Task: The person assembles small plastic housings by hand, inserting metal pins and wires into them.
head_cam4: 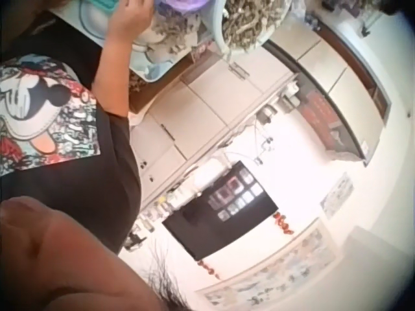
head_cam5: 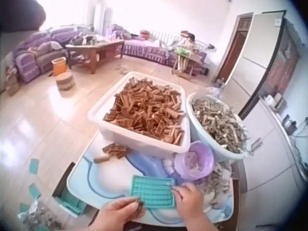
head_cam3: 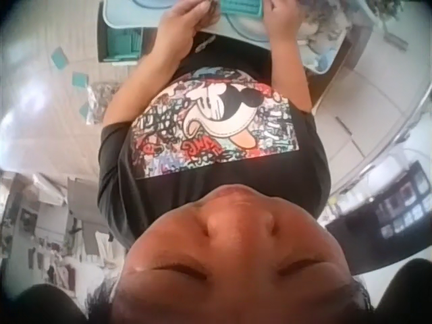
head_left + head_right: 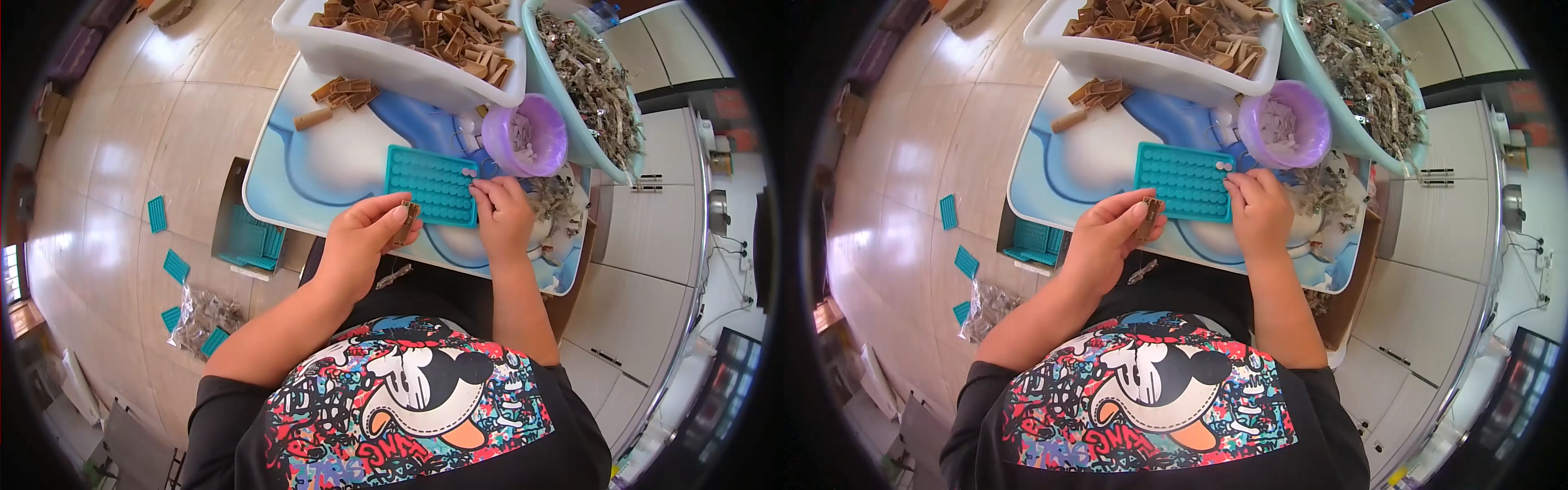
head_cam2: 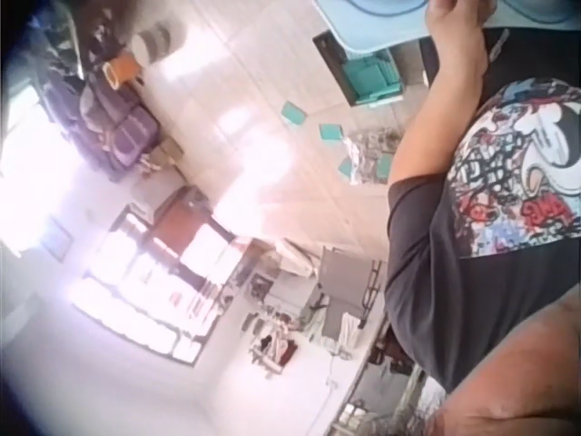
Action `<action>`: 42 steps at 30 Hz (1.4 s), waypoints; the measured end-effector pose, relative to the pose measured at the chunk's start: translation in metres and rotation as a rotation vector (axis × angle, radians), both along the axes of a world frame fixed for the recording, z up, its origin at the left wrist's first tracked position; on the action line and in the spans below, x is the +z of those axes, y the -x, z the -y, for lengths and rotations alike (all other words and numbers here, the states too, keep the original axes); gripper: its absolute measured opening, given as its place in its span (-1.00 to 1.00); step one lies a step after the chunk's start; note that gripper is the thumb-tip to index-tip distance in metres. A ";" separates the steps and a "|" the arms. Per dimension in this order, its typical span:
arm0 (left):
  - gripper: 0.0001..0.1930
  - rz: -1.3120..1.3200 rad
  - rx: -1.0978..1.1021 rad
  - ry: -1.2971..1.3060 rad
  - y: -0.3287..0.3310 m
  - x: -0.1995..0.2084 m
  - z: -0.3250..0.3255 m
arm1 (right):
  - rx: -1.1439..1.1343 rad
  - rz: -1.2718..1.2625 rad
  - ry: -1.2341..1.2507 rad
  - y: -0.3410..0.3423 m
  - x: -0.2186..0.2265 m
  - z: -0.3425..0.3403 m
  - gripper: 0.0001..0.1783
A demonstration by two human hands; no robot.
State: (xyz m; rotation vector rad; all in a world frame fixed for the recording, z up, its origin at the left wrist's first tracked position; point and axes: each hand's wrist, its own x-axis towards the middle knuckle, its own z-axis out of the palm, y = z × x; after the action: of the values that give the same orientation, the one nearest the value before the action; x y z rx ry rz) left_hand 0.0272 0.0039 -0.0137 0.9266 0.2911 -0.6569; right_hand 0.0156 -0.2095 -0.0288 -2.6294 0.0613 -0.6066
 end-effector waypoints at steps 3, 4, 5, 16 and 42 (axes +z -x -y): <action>-0.70 -0.023 0.021 -0.011 -0.001 -0.001 0.001 | 0.050 -0.002 -0.142 0.002 0.010 -0.012 -0.89; -0.70 -0.033 0.030 0.005 -0.001 -0.003 0.002 | 0.048 -0.003 -0.143 0.004 0.015 -0.019 -0.89; -0.70 -0.043 0.037 0.019 0.000 -0.004 0.002 | 0.147 0.028 -0.195 0.006 0.020 -0.028 -0.88; -0.71 -0.049 0.028 0.018 -0.001 -0.001 0.003 | 0.444 0.140 -0.071 0.007 0.021 -0.060 -0.83; -0.72 -0.041 0.016 0.015 -0.003 -0.006 0.004 | 0.366 0.076 -0.262 -0.002 0.016 -0.055 -0.86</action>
State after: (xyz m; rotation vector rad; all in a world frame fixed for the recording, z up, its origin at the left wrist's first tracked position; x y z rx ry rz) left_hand 0.0300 0.0003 -0.0201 0.8962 0.3292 -0.6630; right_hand 0.0177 -0.1542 -0.0127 -2.2832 -0.3334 -0.5281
